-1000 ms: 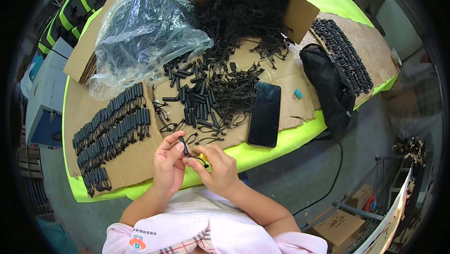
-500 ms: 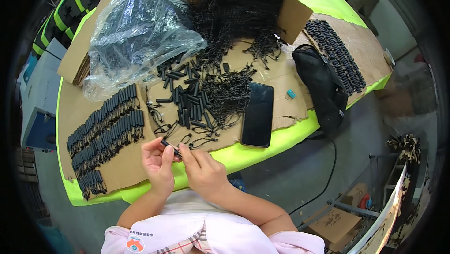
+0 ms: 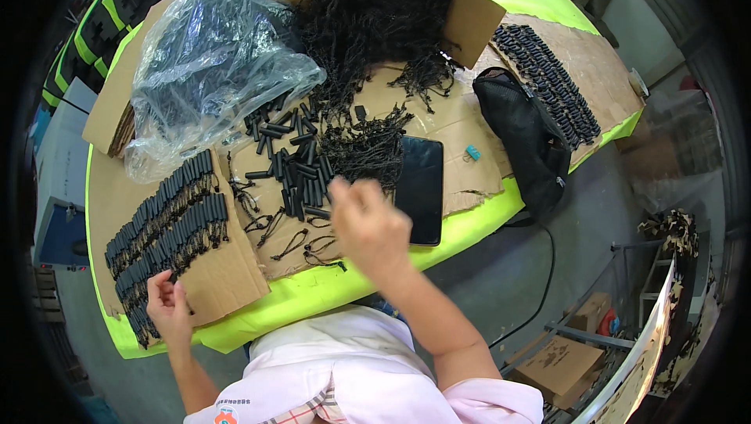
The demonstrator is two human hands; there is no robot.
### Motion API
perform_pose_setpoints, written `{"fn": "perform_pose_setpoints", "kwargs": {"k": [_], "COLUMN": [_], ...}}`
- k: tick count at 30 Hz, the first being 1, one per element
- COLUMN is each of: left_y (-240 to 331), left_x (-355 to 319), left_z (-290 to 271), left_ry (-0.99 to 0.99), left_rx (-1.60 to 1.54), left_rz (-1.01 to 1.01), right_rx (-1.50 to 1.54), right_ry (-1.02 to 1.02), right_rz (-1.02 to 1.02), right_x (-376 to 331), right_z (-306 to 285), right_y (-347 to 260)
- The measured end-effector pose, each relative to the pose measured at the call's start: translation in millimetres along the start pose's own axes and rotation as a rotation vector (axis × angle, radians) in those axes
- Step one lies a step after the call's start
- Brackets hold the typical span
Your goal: Assembling small plastic components by sliding sleeves onto wires at a workbench.
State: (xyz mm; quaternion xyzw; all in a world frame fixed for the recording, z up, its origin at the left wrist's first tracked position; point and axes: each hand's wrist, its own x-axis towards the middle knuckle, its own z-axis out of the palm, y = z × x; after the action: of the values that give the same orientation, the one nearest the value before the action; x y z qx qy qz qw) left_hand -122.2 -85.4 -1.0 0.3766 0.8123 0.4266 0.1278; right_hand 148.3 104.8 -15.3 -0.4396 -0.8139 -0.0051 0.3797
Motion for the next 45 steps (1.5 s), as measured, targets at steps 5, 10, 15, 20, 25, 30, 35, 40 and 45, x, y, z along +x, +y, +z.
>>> {"fn": "perform_pose_setpoints", "kwargs": {"k": [5,10,15,20,25,30,35,40,45], "left_y": [-25,29,81,81,89,92,111,102,102], "left_x": [5,15,66,105,107,99,54,37,34], "left_z": [-19,29,103,142,151,146,128,120,116], "left_ry": [-0.024,0.097,-0.130,-0.321,-0.348,-0.320,-0.339,-0.385,-0.328], "left_rx": [0.615,0.395,0.326,0.658,0.708,0.610,0.035,0.000,0.003], "left_rz": [0.015,0.290,0.688,0.785,0.803,0.757,0.607,0.506,0.543], "right_rx": [-0.213,-0.226,-0.270,0.019,0.842,0.974,0.983,0.493,1.577], "right_ry": [-0.096,-0.117,-0.139,-0.037,0.013,0.008,-0.085,-0.090,-0.465], "right_rz": [0.036,0.011,-0.012,0.064,0.573,0.673,0.609,0.234,0.403], "right_x": [24,20,16,15,5,0,-7,-2,6], "right_z": [0,2,0,-7,-12,-5,1,-9,-100], "right_y": [44,40,45,46,49,42,32,14,-44]}}
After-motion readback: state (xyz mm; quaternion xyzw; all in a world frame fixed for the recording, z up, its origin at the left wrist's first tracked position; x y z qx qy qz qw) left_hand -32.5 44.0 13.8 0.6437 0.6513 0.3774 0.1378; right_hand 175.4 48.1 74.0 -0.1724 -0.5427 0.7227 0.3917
